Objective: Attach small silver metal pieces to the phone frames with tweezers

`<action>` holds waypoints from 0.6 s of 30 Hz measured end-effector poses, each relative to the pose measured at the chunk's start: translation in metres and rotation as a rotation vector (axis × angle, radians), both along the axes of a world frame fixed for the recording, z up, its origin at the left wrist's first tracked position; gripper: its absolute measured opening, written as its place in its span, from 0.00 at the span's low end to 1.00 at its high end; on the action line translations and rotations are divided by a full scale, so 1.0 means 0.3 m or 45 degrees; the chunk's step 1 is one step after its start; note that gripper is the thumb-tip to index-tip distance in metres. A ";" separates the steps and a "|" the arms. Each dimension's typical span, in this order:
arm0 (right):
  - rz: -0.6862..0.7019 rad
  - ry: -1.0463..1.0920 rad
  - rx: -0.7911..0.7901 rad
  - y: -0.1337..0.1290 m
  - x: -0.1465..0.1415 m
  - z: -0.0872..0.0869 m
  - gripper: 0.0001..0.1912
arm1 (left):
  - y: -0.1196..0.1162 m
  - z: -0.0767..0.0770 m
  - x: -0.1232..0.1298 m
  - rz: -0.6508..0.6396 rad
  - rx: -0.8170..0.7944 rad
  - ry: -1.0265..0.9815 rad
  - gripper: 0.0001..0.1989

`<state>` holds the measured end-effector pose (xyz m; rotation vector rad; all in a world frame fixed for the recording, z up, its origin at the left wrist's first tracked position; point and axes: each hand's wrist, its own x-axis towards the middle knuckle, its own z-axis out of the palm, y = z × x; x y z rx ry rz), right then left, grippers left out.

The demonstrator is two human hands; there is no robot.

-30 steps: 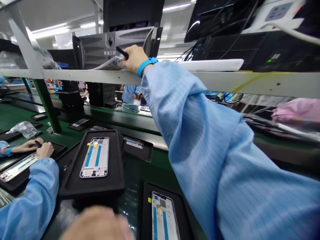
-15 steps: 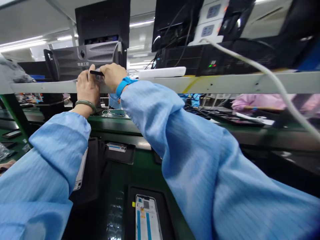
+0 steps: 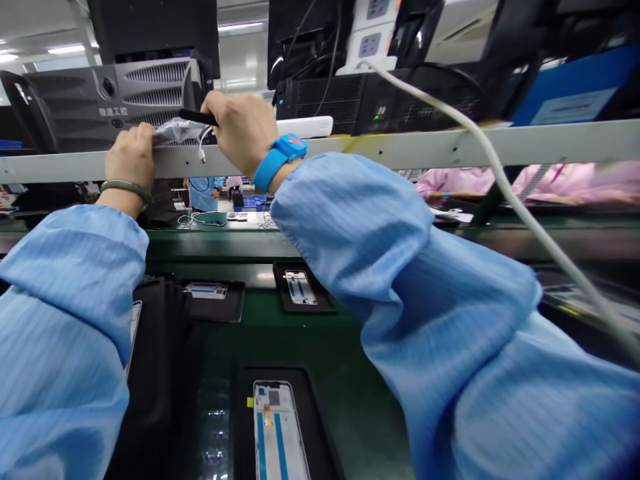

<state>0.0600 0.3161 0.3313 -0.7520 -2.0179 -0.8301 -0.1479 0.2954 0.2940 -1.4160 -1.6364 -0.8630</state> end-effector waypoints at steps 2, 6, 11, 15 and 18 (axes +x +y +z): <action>0.003 -0.020 0.022 -0.033 0.029 -0.011 0.16 | -0.014 -0.001 -0.006 0.006 0.002 0.030 0.19; 0.027 -0.071 0.052 -0.078 0.115 -0.079 0.14 | -0.048 -0.010 -0.010 -0.009 -0.040 0.112 0.20; 0.136 0.093 0.131 -0.104 0.281 -0.188 0.12 | -0.063 -0.018 -0.021 -0.054 -0.092 0.184 0.20; 0.264 0.187 0.269 -0.184 0.446 -0.263 0.12 | -0.060 -0.018 -0.048 -0.095 -0.074 0.167 0.23; 0.259 0.217 0.348 -0.270 0.588 -0.334 0.16 | -0.079 -0.012 -0.057 -0.151 -0.059 0.096 0.23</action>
